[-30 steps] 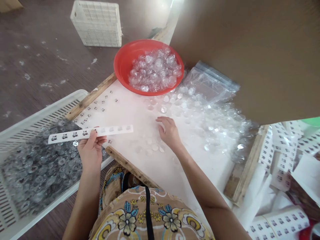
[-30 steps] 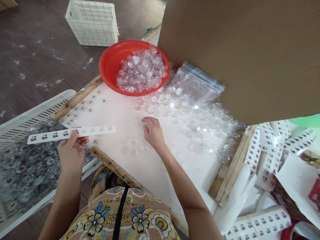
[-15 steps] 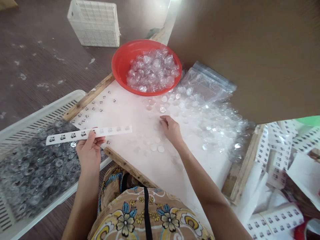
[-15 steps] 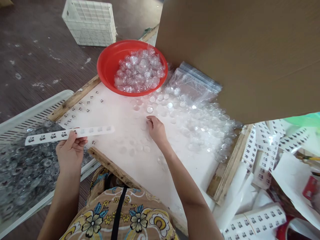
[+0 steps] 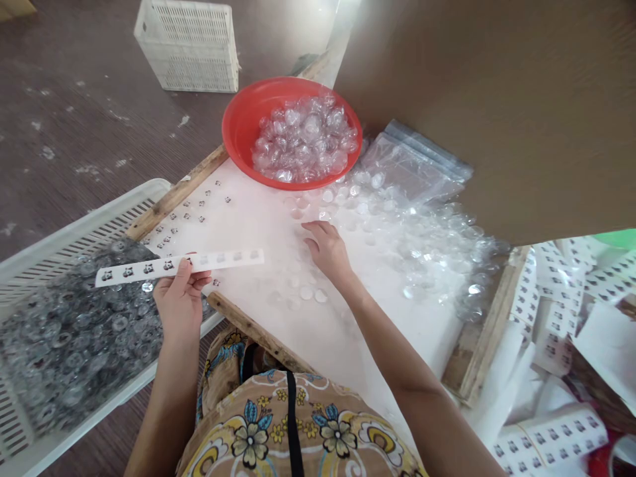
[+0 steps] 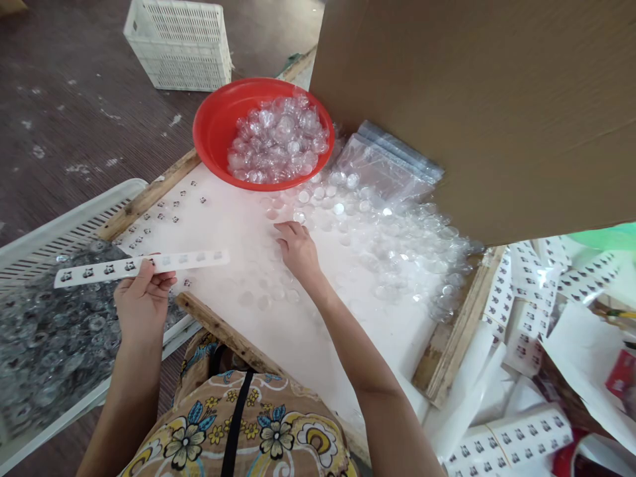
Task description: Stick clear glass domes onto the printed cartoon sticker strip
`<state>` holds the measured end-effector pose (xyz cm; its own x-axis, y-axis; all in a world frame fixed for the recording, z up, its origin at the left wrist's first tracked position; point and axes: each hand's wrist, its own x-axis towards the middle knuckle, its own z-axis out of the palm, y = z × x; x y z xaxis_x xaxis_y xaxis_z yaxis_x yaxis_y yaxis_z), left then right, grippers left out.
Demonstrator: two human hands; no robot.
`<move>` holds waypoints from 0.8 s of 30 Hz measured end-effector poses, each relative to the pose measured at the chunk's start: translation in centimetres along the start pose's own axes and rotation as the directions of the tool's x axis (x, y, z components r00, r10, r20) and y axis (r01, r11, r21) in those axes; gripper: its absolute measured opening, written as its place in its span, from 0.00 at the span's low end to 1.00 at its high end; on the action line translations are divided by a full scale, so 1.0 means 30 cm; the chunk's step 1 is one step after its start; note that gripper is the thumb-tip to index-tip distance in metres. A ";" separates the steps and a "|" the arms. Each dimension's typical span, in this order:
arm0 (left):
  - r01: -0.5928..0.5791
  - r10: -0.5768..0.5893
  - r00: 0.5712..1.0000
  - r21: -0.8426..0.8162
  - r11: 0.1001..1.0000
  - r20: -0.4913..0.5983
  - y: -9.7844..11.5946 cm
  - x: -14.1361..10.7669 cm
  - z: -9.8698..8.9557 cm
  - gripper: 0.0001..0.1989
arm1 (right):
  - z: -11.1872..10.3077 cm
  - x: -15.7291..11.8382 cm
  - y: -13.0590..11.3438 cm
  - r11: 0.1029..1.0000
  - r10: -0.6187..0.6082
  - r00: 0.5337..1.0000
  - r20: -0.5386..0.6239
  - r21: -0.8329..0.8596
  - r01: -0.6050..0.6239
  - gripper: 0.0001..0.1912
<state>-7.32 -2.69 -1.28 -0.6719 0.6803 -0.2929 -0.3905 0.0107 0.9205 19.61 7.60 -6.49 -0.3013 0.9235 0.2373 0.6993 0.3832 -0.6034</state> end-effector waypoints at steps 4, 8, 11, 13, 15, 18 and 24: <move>-0.013 0.013 1.000 -0.034 0.999 -0.010 0.010 -0.003 -0.012 0.14 | 0.050 0.052 0.001 0.996 -0.043 0.998 0.046 -0.074 0.046 0.16; -0.012 0.011 0.999 -0.042 0.999 -0.037 0.006 0.002 -0.034 0.14 | 0.049 0.042 0.018 0.999 0.025 0.999 0.025 0.045 -0.026 0.13; -0.005 0.004 1.000 -0.034 0.999 -0.031 -0.003 0.005 -0.035 0.13 | 0.018 0.028 0.035 0.961 0.183 0.977 0.109 0.191 -0.201 0.15; -0.004 0.004 1.000 -0.029 1.000 -0.014 -0.007 0.005 -0.028 0.13 | -0.005 0.020 0.044 0.951 0.239 0.962 0.131 0.170 -0.260 0.14; -0.005 0.005 1.000 -0.022 1.000 0.001 -0.006 0.005 -0.019 0.13 | -0.021 0.009 0.044 0.965 0.243 0.967 0.080 0.086 -0.249 0.12; -0.003 0.003 1.000 -0.006 1.000 0.004 -0.001 0.004 -0.008 0.14 | -0.023 -0.005 0.016 0.989 0.148 0.989 0.024 0.016 -0.148 0.12; -0.010 0.010 1.000 -0.007 1.000 0.002 0.002 -0.003 -0.007 0.15 | 0.060 0.044 -0.087 0.982 -0.179 0.973 0.146 0.084 0.168 0.22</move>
<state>-7.43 -2.91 -1.25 -0.6746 0.6818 -0.2829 -0.3878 -0.0012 0.9218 16.21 7.79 -5.95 -0.5130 0.8275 0.2281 0.5813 0.5304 -0.6170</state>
